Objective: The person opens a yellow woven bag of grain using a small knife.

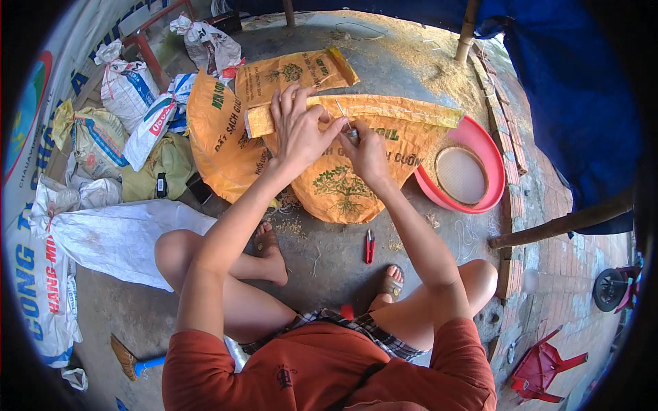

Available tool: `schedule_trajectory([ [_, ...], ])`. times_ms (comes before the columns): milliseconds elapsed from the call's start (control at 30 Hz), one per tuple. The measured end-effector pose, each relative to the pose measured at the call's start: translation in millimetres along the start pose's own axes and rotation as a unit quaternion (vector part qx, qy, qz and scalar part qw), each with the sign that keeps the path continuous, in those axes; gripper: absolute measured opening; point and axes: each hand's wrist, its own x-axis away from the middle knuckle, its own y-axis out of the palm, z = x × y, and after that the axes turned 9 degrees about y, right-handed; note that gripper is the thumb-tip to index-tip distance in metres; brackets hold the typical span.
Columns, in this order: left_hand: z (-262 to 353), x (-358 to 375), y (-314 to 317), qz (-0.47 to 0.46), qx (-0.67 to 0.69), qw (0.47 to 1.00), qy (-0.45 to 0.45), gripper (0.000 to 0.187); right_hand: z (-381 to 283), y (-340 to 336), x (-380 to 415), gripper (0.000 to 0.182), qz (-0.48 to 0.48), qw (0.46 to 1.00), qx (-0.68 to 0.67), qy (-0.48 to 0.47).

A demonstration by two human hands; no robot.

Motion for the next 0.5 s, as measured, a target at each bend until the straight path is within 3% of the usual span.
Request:
schedule_trajectory([
  [167, -19.2, 0.2, 1.2, -0.017, 0.048, 0.999, -0.020, 0.016, -7.3, -10.9, -6.0, 0.015, -0.025, 0.991, -0.089, 0.096],
  [233, -29.5, -1.6, -1.7, -0.051, 0.127, 0.987, -0.090, 0.013, -10.2, -16.7, -10.2, 0.014, -0.017, 0.993, -0.071, 0.098],
  [300, -37.8, -1.8, -6.4, -0.064, 0.141, 0.983, -0.097, 0.015, -22.2, -27.3, -12.1, 0.015, -0.016, 0.994, -0.058, 0.091],
  [500, -47.0, -8.3, -19.4, -0.116, 0.352, 0.916, -0.156, 0.020, -45.6, -36.8, -12.2, 0.017, -0.092, 0.980, -0.125, 0.125],
])
